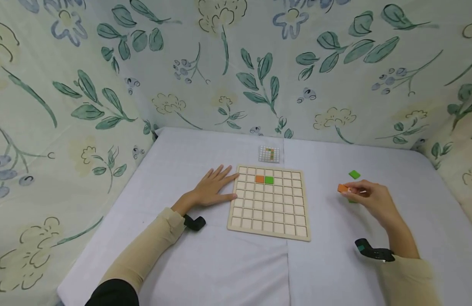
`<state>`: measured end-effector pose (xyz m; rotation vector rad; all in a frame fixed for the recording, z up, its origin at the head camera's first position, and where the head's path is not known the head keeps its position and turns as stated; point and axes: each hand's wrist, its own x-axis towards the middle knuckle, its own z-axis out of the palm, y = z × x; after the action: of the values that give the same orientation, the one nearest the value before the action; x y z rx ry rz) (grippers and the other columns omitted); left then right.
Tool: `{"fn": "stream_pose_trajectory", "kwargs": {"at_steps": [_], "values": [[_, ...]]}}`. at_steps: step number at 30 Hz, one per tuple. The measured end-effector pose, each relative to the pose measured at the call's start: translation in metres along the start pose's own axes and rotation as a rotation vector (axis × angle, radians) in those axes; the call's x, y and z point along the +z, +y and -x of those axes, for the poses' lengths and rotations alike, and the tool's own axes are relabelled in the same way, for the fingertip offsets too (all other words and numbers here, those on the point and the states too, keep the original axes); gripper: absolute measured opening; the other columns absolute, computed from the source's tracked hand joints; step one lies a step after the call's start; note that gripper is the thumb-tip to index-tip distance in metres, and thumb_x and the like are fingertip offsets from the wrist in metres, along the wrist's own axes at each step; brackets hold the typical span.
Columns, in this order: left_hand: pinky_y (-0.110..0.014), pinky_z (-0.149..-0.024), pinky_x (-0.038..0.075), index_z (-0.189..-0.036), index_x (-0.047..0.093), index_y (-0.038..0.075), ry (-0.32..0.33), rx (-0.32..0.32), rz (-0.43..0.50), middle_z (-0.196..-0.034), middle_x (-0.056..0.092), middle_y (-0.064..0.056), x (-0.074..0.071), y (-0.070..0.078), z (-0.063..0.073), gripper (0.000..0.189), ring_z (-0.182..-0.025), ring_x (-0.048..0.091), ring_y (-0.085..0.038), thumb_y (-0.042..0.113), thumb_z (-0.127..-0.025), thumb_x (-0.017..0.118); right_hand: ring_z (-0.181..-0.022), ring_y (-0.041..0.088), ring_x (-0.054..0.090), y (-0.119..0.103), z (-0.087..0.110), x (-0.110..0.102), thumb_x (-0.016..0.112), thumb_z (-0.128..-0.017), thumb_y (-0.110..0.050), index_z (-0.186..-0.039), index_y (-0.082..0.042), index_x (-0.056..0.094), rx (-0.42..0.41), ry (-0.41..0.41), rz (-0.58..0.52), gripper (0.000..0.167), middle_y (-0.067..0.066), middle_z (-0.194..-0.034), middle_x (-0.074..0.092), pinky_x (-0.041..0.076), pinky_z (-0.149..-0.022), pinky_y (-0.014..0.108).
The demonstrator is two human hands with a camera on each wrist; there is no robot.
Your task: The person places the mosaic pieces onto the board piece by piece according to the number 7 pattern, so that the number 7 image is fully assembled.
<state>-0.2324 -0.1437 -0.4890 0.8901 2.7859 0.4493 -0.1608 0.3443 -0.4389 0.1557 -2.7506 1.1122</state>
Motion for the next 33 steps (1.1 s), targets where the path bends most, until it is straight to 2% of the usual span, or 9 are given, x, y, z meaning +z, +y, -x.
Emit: {"fn": "stream_pose_trajectory", "kwargs": {"at_steps": [4,7,14,17,19,21,27,33], "values": [[-0.049,-0.119,-0.007,-0.161,0.018,0.032,0.007,0.006,-0.003,-0.167,0.002,-0.003,-0.002,0.000,0.000,0.082,-0.152,-0.007,-0.028,0.075,-0.093,0.038,-0.075,0.018,0.050,-0.002,-0.010,0.014,0.081,-0.086,-0.025,-0.110,-0.001,0.072,0.015,0.014,0.000,0.035,0.008,-0.087,0.056,0.045,-0.049,0.035],[-0.049,-0.119,-0.007,-0.161,0.018,0.032,0.009,0.007,-0.003,-0.167,0.002,-0.002,-0.002,0.000,0.000,0.082,-0.152,-0.007,-0.028,0.074,-0.093,0.039,-0.076,0.019,0.049,-0.002,-0.017,0.024,0.083,-0.084,-0.030,-0.109,-0.004,0.073,0.013,0.016,-0.015,0.037,0.007,-0.087,0.056,0.045,-0.048,0.039],[-0.049,-0.119,-0.007,-0.161,0.018,0.032,0.007,0.006,-0.002,-0.167,0.002,-0.003,-0.002,0.000,0.000,0.082,-0.152,-0.007,-0.028,0.074,-0.094,0.040,-0.080,0.020,0.047,-0.017,-0.031,0.040,0.083,-0.084,-0.026,-0.107,-0.005,0.075,-0.052,-0.007,-0.050,0.032,0.006,-0.084,0.056,0.044,-0.052,0.032],[-0.049,-0.119,-0.007,-0.161,0.017,0.033,0.005,0.001,-0.002,-0.167,0.001,-0.002,-0.002,0.000,0.001,0.082,-0.152,-0.007,-0.028,0.074,-0.093,0.039,-0.079,0.020,0.047,-0.026,-0.034,0.047,0.083,-0.084,-0.023,-0.106,-0.002,0.074,-0.050,-0.016,-0.086,0.031,0.006,-0.083,0.056,0.043,-0.053,0.031],[-0.049,-0.119,-0.007,-0.160,0.017,0.034,0.006,-0.001,-0.004,-0.167,0.001,-0.002,-0.001,0.000,0.000,0.082,-0.152,-0.007,-0.028,0.074,-0.093,0.039,-0.079,0.022,0.047,-0.031,-0.037,0.051,0.083,-0.084,-0.022,-0.106,0.000,0.074,-0.058,-0.036,-0.116,0.033,0.008,-0.083,0.055,0.042,-0.055,0.026],[-0.049,-0.119,-0.007,-0.161,0.017,0.034,0.007,-0.001,-0.005,-0.167,0.001,-0.002,0.000,-0.001,0.000,0.082,-0.152,-0.007,-0.027,0.075,-0.093,0.039,-0.079,0.020,0.048,-0.035,-0.039,0.055,0.084,-0.083,-0.022,-0.106,-0.001,0.074,-0.035,-0.038,-0.120,0.032,0.006,-0.082,0.056,0.044,-0.054,0.027],[-0.049,-0.119,-0.008,-0.161,0.016,0.035,0.005,-0.001,-0.010,-0.167,0.000,-0.001,0.002,-0.002,0.000,0.083,-0.152,-0.008,-0.027,0.076,-0.093,0.038,-0.081,0.023,0.050,-0.045,-0.047,0.068,0.083,-0.084,-0.016,-0.108,0.001,0.074,-0.042,-0.101,-0.125,0.031,0.009,-0.085,0.057,0.044,-0.060,0.018],[-0.048,-0.119,-0.008,-0.160,0.015,0.036,0.007,-0.006,-0.010,-0.167,0.000,0.000,0.003,-0.002,0.000,0.083,-0.152,-0.009,-0.026,0.077,-0.092,0.037,-0.081,0.023,0.050,-0.054,-0.056,0.080,0.082,-0.084,-0.016,-0.110,0.003,0.073,-0.063,-0.162,-0.135,0.033,0.009,-0.084,0.058,0.044,-0.063,0.018]]}}
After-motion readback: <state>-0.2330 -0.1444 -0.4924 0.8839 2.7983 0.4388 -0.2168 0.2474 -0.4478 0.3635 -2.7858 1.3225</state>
